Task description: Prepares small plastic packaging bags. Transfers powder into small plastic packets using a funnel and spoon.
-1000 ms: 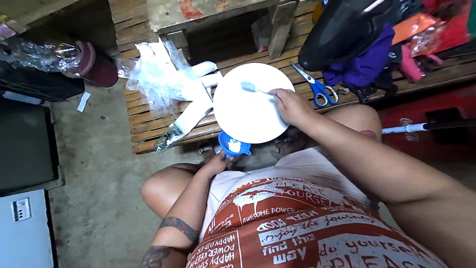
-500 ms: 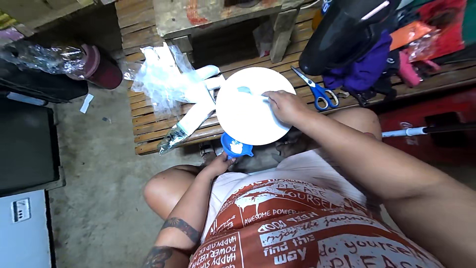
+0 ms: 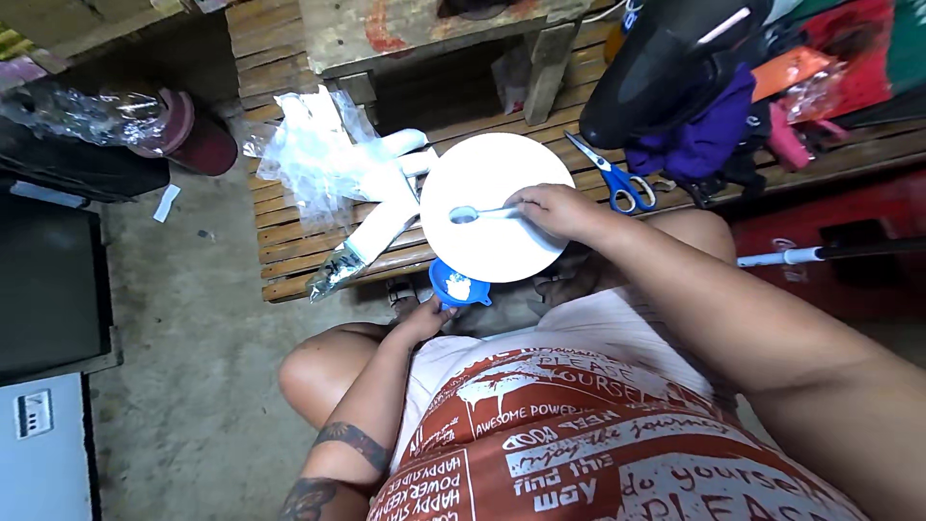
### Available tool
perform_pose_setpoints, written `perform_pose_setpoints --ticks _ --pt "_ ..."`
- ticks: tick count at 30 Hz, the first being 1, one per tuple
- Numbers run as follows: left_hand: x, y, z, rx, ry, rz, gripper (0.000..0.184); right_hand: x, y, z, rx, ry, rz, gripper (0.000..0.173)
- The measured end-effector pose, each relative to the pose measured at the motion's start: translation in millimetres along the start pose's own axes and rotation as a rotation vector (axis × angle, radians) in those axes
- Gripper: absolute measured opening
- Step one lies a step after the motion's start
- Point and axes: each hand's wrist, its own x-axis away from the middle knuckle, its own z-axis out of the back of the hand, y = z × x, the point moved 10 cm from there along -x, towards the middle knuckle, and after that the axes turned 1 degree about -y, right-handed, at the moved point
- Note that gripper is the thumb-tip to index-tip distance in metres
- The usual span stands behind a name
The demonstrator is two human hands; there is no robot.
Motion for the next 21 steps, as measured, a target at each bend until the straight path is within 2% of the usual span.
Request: perform_pose_setpoints --ticks 4,6,8,10,13,15,19,21 --pt "0 1 -2 0.005 -0.010 -0.002 0.042 -1 19 13 -0.043 0.176 -0.152 0.038" --pt "0 1 -2 0.010 -0.015 -0.001 0.041 2 18 5 -0.046 0.117 -0.135 0.038" --pt "0 1 -2 0.009 -0.021 0.005 0.041 8 7 -4 -0.065 0.011 -0.037 0.035" --pt "0 1 -2 0.000 -0.019 0.004 0.041 12 8 -1 -0.117 0.007 -0.013 0.034" --pt "1 3 -3 0.007 -0.019 -0.001 0.041 16 37 19 -0.180 0.185 -0.174 0.036" --pt "3 5 -2 0.009 -0.014 0.003 0.040 17 51 21 -0.162 0.241 -0.265 0.038" --pt "3 7 -1 0.014 -0.011 -0.013 0.041 23 32 -1 -0.157 0.040 -0.084 0.035" --pt "4 9 0 0.037 -0.010 -0.038 0.042 24 31 3 -0.228 0.044 -0.055 0.033"
